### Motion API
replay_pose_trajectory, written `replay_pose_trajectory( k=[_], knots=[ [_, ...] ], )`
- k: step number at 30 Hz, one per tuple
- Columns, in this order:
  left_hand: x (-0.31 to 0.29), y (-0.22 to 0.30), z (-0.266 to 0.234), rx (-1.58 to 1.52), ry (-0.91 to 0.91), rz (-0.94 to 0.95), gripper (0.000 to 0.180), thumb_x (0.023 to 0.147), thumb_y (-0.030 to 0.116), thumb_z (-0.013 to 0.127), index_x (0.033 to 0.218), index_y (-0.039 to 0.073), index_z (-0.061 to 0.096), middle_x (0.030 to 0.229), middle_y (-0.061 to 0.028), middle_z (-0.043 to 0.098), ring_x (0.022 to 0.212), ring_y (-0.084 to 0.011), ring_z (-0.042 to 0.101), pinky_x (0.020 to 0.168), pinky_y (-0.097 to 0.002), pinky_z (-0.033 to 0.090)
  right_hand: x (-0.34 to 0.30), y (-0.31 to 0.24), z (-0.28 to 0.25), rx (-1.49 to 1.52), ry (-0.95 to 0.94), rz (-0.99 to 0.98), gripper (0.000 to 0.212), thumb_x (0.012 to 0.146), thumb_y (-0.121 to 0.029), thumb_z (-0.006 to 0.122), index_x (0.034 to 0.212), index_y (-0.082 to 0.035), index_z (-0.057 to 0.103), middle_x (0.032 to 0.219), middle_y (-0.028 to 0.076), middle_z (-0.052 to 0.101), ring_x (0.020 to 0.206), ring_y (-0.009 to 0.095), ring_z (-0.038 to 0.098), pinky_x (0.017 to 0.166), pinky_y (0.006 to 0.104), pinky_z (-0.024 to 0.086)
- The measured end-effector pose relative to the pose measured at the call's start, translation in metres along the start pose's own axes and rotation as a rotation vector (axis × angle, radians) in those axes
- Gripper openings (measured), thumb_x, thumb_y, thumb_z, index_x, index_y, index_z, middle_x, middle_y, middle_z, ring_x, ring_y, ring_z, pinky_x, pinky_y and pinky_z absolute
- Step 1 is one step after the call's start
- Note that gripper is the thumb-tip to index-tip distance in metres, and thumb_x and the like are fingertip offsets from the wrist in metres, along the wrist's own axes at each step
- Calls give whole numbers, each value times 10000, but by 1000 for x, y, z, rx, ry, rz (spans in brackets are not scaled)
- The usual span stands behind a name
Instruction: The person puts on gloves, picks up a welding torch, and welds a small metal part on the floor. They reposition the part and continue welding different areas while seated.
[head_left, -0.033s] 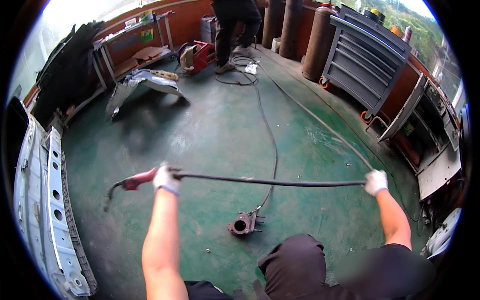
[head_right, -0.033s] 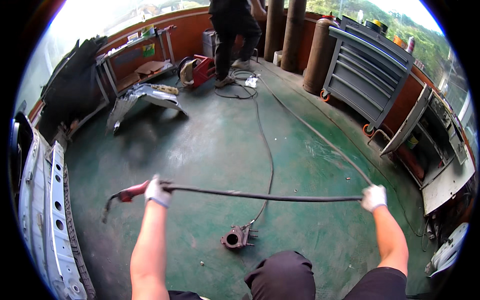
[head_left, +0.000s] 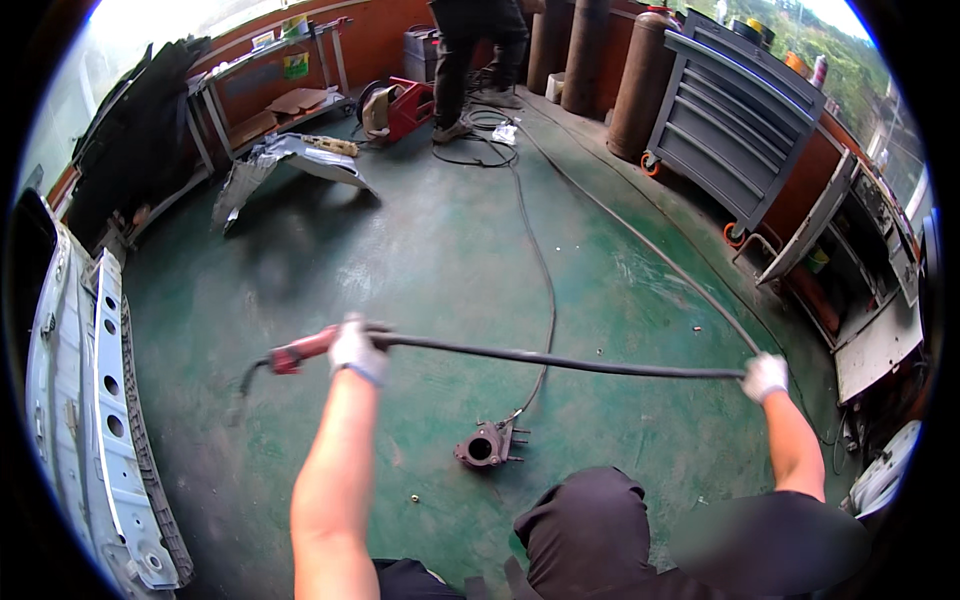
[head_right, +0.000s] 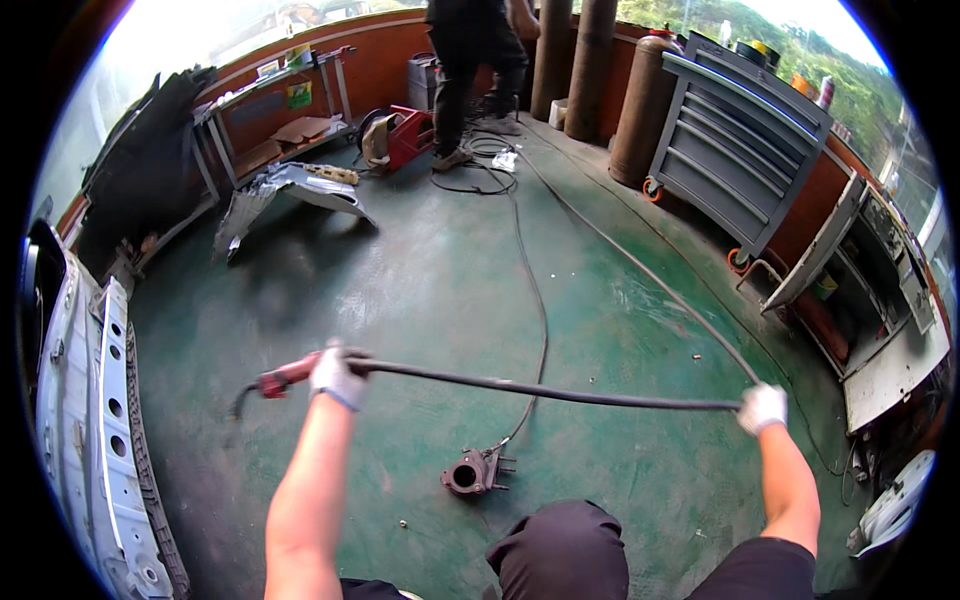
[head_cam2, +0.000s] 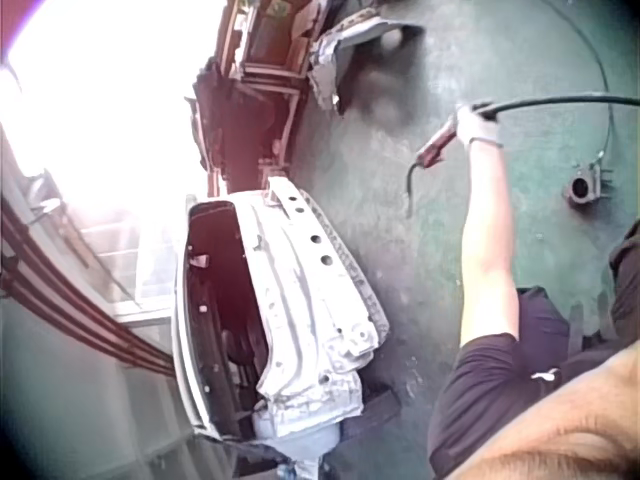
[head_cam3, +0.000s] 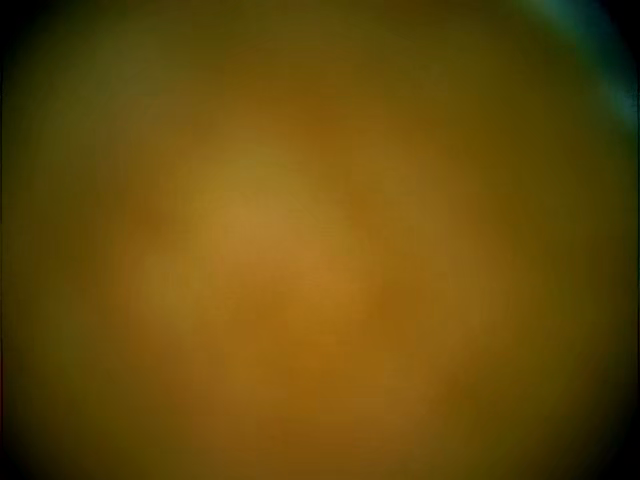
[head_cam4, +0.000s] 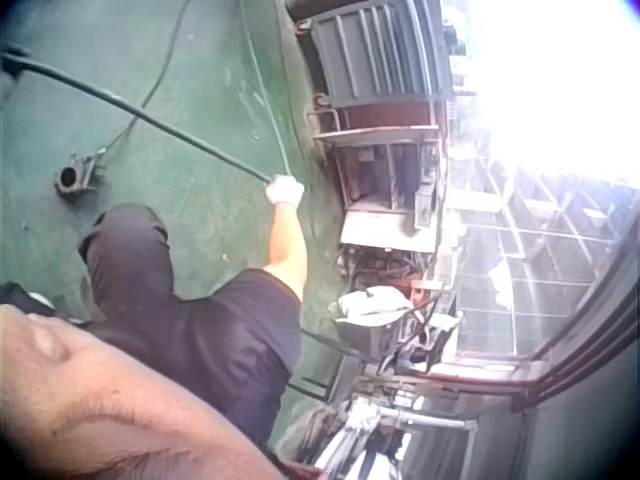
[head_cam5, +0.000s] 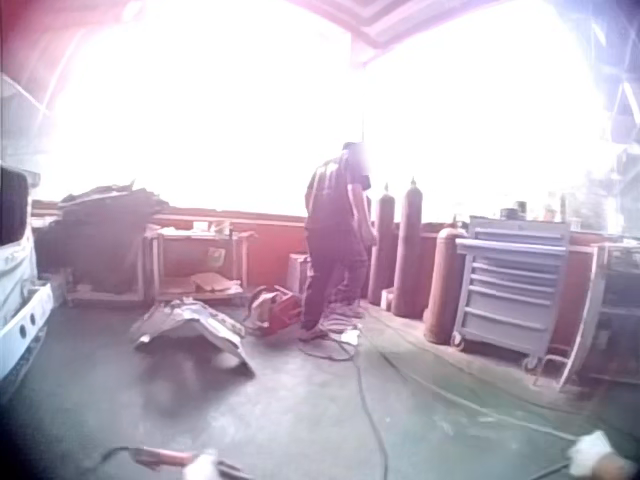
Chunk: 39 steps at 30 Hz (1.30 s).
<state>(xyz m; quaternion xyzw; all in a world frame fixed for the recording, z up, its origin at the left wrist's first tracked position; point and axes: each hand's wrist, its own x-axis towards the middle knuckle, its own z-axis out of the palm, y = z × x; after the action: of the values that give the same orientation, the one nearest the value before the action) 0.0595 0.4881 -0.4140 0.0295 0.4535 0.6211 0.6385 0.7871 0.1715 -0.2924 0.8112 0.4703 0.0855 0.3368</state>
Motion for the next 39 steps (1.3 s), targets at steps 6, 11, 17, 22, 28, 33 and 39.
replay_pose_trajectory(
  k=[6, 11, 17, 22, 28, 33, 39],
  knots=[
    [-109, -177, 108, -64, -205, -478, 135, 1080, 95, 671, 1022, 105, 549, 795, -37, 565, 604, -201, 545, 614, -403, 558, -166, 144, 144, -39, -597, 455, 466, 976, -419, 765, 1358, -158, 818, 1462, 78, 768, 1340, 228, 743, 1078, 391, 610],
    [-188, -238, 110, 203, -571, -712, 208, 1087, 156, 720, 1176, 76, 550, 843, -42, 604, 651, -204, 611, 717, -442, 624, -335, 212, 279, -83, -1029, 575, 598, 923, -500, 779, 1420, -168, 792, 1515, 108, 731, 1403, 252, 697, 1114, 387, 587],
    [-180, -236, 117, 242, -510, -661, 138, 1084, 165, 697, 1101, 82, 588, 794, -9, 554, 601, -155, 538, 608, -381, 568, -394, 67, 336, 199, -1130, 395, 690, 901, -607, 770, 1402, -133, 789, 1472, 170, 738, 1377, 336, 698, 1136, 438, 569],
    [-85, -155, 113, 106, -330, -381, 139, 1077, 213, 679, 994, 171, 576, 682, 72, 422, 525, -110, 415, 530, -334, 418, -334, -98, 367, 370, -1022, 43, 760, 895, -686, 730, 1389, -111, 789, 1444, 213, 742, 1355, 402, 698, 1160, 481, 552],
    [-29, -40, 27, 426, -65, -85, 202, 1104, 294, 677, 1008, 155, 565, 664, 34, 433, 509, -152, 415, 534, -381, 440, -194, -196, 261, 516, -821, -137, 612, 881, -619, 777, 1347, -225, 819, 1424, 106, 775, 1305, 359, 736, 1114, 478, 589],
    [-71, -98, 53, -90, -412, -282, 200, 1126, 254, 671, 998, 140, 568, 771, -22, 552, 725, -218, 580, 789, -459, 548, -71, -42, 322, 131, -527, 91, 406, 1023, -357, 689, 1294, -87, 827, 1383, 152, 793, 1306, 345, 750, 1078, 457, 616],
    [-173, -141, 87, -123, -473, -307, 261, 1124, 319, 703, 1038, 79, 645, 928, -121, 694, 964, -337, 719, 1056, -546, 589, -7, -272, -44, 1770, -566, -272, 524, 1121, -412, 647, 1434, 6, 687, 1289, 171, 784, 1164, 192, 737, 1005, 338, 586]
  ],
)
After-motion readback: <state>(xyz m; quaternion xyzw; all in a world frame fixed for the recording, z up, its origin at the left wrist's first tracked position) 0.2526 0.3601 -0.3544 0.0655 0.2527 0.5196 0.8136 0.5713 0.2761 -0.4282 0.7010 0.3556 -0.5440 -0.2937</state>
